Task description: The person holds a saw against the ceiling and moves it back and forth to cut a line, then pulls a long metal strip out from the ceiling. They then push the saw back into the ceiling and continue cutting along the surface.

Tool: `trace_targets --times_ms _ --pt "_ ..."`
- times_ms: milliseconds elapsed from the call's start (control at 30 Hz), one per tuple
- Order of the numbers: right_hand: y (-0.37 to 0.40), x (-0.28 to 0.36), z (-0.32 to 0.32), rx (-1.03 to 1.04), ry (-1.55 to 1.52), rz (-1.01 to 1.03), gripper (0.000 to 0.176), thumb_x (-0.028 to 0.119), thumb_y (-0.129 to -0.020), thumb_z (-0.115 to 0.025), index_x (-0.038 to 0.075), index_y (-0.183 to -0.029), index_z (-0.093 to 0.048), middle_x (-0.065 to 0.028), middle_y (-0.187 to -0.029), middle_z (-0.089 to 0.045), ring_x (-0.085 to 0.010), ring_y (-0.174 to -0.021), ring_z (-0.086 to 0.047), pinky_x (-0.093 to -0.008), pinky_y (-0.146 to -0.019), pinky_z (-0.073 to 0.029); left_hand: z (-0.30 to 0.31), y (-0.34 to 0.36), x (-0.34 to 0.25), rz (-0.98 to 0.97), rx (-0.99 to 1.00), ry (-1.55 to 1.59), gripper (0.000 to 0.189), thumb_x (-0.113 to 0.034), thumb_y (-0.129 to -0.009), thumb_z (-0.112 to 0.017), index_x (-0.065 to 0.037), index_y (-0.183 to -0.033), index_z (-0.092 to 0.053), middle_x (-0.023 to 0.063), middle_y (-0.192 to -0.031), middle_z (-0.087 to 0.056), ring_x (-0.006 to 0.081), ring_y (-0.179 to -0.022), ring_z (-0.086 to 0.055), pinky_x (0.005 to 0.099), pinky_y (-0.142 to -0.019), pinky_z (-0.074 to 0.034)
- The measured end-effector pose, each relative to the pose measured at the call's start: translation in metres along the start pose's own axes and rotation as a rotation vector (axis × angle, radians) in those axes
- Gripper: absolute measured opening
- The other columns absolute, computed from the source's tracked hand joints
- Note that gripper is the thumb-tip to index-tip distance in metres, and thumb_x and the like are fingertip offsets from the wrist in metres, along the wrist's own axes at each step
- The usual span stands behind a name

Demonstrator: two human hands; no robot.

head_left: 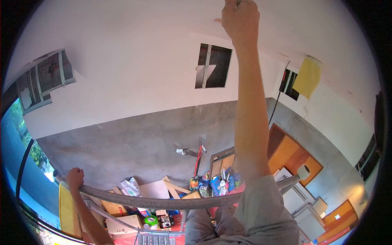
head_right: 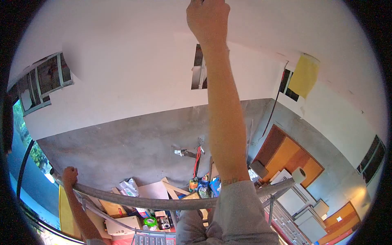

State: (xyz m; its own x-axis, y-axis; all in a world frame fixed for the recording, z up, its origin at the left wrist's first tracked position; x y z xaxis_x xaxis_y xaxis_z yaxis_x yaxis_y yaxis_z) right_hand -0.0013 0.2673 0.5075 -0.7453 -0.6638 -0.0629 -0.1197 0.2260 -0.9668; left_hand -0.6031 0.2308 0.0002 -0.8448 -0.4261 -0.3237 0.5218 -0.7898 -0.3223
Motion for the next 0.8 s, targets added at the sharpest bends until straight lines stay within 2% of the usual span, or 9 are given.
trace_targets --times_ms 100,133,200,300,400,633,700,767,800 --pt "0.030 0.003 0.017 0.188 -0.152 -0.132 0.032 0.023 -0.095 -0.049 -0.004 -0.080 -0.054 -0.0219 -0.064 -0.056 -0.0384 -0.057 -0.058 -0.0455 -0.056 -0.048 -0.001 -0.007 0.003 -0.108 -0.062 -0.054 0.031 -0.028 -0.082 -0.053 -0.002 -0.073 -0.068 0.0220 -0.073 -0.065 0.0408 -0.075 -0.064 0.0492 -0.072 -0.051" --pt "0.053 0.004 0.030 0.226 -0.173 -0.227 0.033 0.026 -0.096 -0.049 -0.003 -0.080 -0.054 -0.0174 -0.063 -0.055 -0.0312 -0.054 -0.056 -0.0417 -0.053 -0.046 -0.004 -0.003 0.001 -0.175 -0.088 -0.089 0.031 -0.028 -0.082 -0.053 -0.002 -0.073 -0.068 0.0219 -0.073 -0.065 0.0407 -0.076 -0.064 0.0490 -0.073 -0.051" --pt "0.086 0.005 0.041 0.278 -0.232 -0.386 0.037 0.032 -0.097 -0.048 0.000 -0.080 -0.055 -0.0082 -0.060 -0.052 -0.0168 -0.049 -0.052 -0.0342 -0.049 -0.043 -0.004 -0.005 0.005 -0.066 -0.084 -0.061 0.032 -0.028 -0.084 -0.052 -0.003 -0.074 -0.068 0.0204 -0.071 -0.065 0.0395 -0.073 -0.065 0.0482 -0.072 -0.052" --pt "0.042 -0.015 0.002 0.169 -0.061 -0.014 0.032 0.030 -0.098 -0.050 0.001 -0.084 -0.056 -0.0096 -0.061 -0.054 -0.0166 -0.050 -0.054 -0.0348 -0.049 -0.044 0.017 0.007 -0.014 0.018 0.002 0.022 0.033 -0.029 -0.085 -0.052 -0.003 -0.075 -0.068 0.0175 -0.066 -0.065 0.0371 -0.069 -0.066 0.0471 -0.072 -0.052" --pt "0.009 0.000 -0.012 0.051 -0.228 -0.170 0.031 0.022 -0.097 -0.047 -0.008 -0.090 -0.054 -0.0294 -0.075 -0.060 -0.0450 -0.073 -0.061 -0.0486 -0.064 -0.046 0.018 0.002 -0.007 0.073 0.054 0.050 0.034 -0.031 -0.086 -0.052 -0.004 -0.075 -0.069 0.0147 -0.061 -0.065 0.0347 -0.066 -0.066 0.0463 -0.071 -0.052" --pt "0.023 0.000 0.007 0.239 -0.217 -0.260 0.025 0.023 -0.097 -0.051 -0.002 -0.099 -0.052 -0.0244 -0.070 -0.060 -0.0355 -0.063 -0.064 -0.0462 -0.056 -0.047 0.006 -0.009 0.003 -0.117 -0.145 -0.126 0.033 -0.031 -0.085 -0.052 -0.004 -0.074 -0.068 0.0181 -0.071 -0.067 0.0369 -0.073 -0.066 0.0478 -0.072 -0.052" --pt "0.044 0.004 0.017 0.231 -0.118 -0.203 0.024 0.024 -0.099 -0.048 0.000 -0.096 -0.051 -0.0170 -0.060 -0.059 -0.0308 -0.051 -0.063 -0.0401 -0.046 -0.051 0.003 -0.012 0.009 0.009 -0.095 -0.032 0.033 -0.031 -0.085 -0.052 -0.003 -0.075 -0.067 0.0192 -0.074 -0.067 0.0380 -0.074 -0.066 0.0484 -0.072 -0.052" --pt "0.088 0.003 0.037 0.413 -0.142 -0.319 0.025 0.024 -0.099 -0.049 0.000 -0.102 -0.049 -0.0170 -0.058 -0.058 -0.0330 -0.054 -0.064 -0.0433 -0.047 -0.051 0.002 -0.014 0.016 0.069 -0.059 0.032 0.033 -0.031 -0.085 -0.052 -0.003 -0.075 -0.067 0.0195 -0.075 -0.067 0.0383 -0.075 -0.066 0.0485 -0.072 -0.052" --pt "0.116 0.005 0.054 0.399 -0.138 -0.329 0.023 0.023 -0.099 -0.049 0.001 -0.105 -0.048 -0.0167 -0.057 -0.058 -0.0339 -0.054 -0.064 -0.0443 -0.049 -0.051 -0.001 -0.017 0.019 0.065 -0.045 0.052 0.034 -0.031 -0.085 -0.052 -0.002 -0.076 -0.067 0.0193 -0.074 -0.067 0.0380 -0.075 -0.066 0.0482 -0.071 -0.052"
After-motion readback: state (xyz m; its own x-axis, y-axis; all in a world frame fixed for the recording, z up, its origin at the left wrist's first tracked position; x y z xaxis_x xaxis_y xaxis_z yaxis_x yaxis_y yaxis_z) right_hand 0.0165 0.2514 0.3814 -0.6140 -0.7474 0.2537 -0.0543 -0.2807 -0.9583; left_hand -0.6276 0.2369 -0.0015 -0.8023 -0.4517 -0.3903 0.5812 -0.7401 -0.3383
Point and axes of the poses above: each hand's wrist, its own y-axis away from the middle knuckle, its own z-axis out of the back of the hand, x = y × z, the point moved 7 cm from there along -y, towards the middle knuckle
